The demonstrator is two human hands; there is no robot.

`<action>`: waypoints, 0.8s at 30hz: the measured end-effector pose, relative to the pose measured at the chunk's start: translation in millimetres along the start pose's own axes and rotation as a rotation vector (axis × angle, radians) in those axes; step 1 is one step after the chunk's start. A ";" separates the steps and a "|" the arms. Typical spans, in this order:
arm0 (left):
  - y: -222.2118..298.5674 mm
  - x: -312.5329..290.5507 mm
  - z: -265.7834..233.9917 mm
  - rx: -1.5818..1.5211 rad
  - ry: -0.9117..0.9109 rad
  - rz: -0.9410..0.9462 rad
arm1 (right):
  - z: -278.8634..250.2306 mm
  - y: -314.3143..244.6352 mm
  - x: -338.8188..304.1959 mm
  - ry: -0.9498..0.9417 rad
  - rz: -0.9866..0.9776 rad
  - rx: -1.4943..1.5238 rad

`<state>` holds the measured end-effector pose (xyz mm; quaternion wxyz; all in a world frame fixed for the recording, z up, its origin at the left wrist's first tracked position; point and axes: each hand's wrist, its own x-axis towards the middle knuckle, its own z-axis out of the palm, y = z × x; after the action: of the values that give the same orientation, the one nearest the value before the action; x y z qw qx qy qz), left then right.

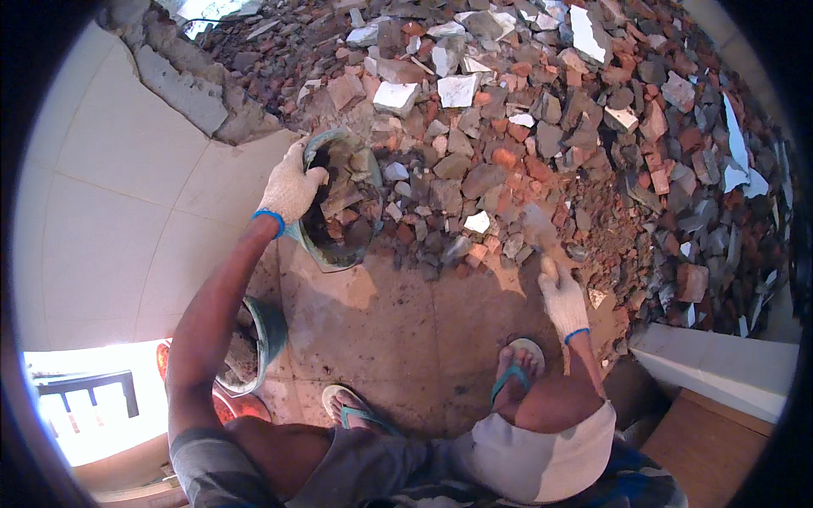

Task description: The person collects broken tiles and rubble from the floor into buckets using gloved hands. They repeatedly pick up pieces and place them into green and red buckets, occasionally adjusting the buckets' positions.

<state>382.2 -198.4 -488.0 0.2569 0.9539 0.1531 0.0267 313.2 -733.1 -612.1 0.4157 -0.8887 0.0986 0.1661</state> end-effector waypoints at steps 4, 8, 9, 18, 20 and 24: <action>1.8 0.8 13.2 -0.051 0.106 -0.007 | 19.5 -16.4 25.5 -0.101 0.117 0.108; 1.8 5.0 23.4 -0.102 0.138 -0.054 | 53.8 -37.4 55.1 -0.085 -0.179 0.019; 1.0 5.7 26.4 -0.107 0.148 -0.061 | 63.7 -38.7 58.0 -0.092 -0.172 0.074; 3.5 19.9 42.2 -0.166 0.235 -0.165 | 104.1 -45.2 55.3 -0.118 -0.241 0.186; 7.9 18.1 39.6 -0.211 0.244 -0.174 | 109.0 -58.9 41.8 -0.110 -0.248 0.194; 15.4 9.8 37.2 -0.276 0.252 -0.216 | 118.3 -91.0 7.0 -0.079 -0.328 0.093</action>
<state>400.7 -226.0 -512.8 0.3653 0.8767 0.2804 0.1389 323.0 -584.2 -621.3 0.4814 -0.8655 -0.0568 0.1260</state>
